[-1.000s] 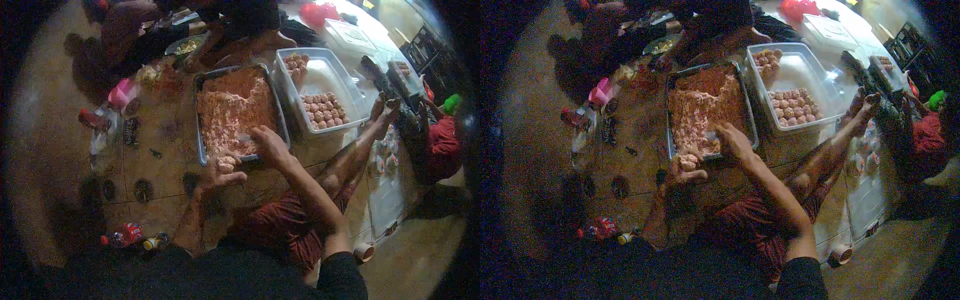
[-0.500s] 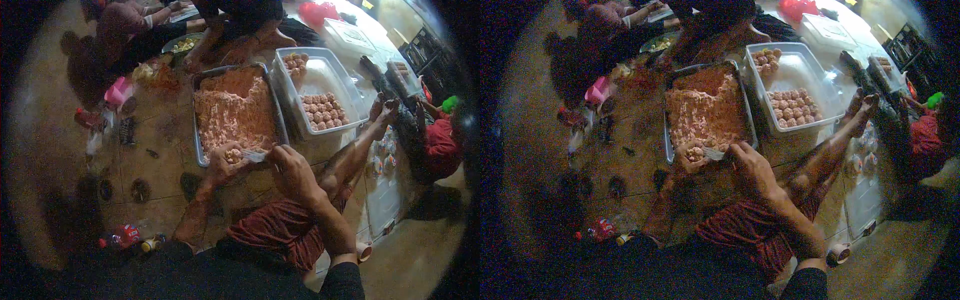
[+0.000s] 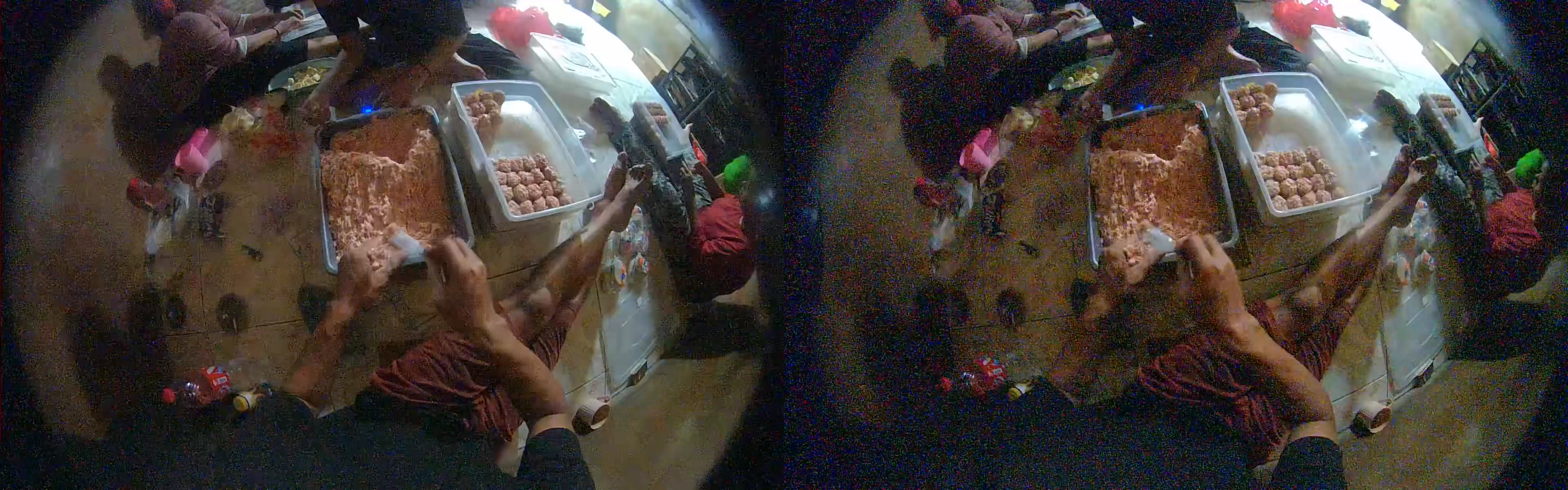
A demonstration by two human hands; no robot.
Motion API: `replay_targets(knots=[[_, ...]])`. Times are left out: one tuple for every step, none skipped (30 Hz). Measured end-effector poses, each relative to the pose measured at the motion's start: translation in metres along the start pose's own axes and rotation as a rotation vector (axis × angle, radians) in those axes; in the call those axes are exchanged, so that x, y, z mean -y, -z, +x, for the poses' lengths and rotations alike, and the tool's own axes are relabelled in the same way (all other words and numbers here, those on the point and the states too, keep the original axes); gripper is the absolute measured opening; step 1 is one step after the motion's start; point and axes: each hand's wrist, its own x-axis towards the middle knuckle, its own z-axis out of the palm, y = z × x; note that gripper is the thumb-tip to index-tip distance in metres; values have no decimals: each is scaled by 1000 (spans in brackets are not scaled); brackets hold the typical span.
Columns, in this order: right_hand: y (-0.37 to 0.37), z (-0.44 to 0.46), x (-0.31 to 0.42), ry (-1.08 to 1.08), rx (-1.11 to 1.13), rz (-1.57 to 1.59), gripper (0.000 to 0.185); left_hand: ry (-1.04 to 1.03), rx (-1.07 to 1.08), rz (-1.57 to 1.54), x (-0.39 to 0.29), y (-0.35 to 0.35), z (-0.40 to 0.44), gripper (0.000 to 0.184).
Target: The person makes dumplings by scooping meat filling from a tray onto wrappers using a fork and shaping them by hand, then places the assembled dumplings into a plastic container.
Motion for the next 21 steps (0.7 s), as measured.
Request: replay_targets(knots=[[-2, 6, -5, 0, -4, 3, 12, 49, 78, -33, 3, 3, -6, 41], [-6, 16, -15, 31, -26, -19, 11, 99, 159, -68, 7, 6, -12, 42], [-11, 25, -25, 58, -46, -43, 10, 99, 166, -68, 21, 12, -20, 42], [-18, 35, -35, 124, 4, -109, 9, 198, 355, -406, 43, 18, -30, 43], [-29, 44, -53, 187, 42, -155, 10, 233, 449, -581, 41, 21, -31, 44], [-45, 52, -81, 262, 79, -193, 11, 285, 542, -748, 39, 23, -32, 45], [-66, 59, -119, 368, 83, -196, 11, 306, 425, -667, 8, 29, -24, 45], [-84, 63, -150, 417, 112, -199, 12, 326, 309, -584, -23, 36, -17, 46], [-84, 68, -147, 398, 173, -198, 13, 344, 194, -500, -37, 39, -13, 49], [-77, 70, -145, 236, 317, -192, 14, 323, 204, -400, -22, 34, -15, 46], [-70, 71, -144, 69, 450, -207, 15, 316, 201, -401, -19, 32, -10, 46], [-59, 67, -128, 66, 484, -328, 17, 215, 193, -459, -18, 28, -8, 44], [-47, 60, -110, 61, 520, -445, 21, 118, 186, -517, -18, 25, -9, 42], [-30, 52, -88, 59, 528, -443, 21, 126, 185, -519, -21, 23, -8, 42], [-8, 44, -63, 82, 393, -362, 16, 196, 199, -416, -27, 22, -6, 42], [6, 35, -46, 103, 259, -282, 12, 265, 213, -315, -30, 19, -3, 43], [14, 28, -36, 101, 263, -287, 12, 266, 213, -322, -31, 13, 0, 43], [20, 21, -29, 90, 208, -182, 13, 262, 206, -325, -31, 6, 3, 40], [25, 13, -24, 78, 152, -79, 13, 257, 201, -328, -30, 0, 6, 36], [25, 2, -19, 72, 150, -84, 13, 255, 207, -335, -20, -7, 7, 36], [21, -8, -13, 58, 164, -22, 15, 192, 207, -399, -5, -14, 7, 32]])
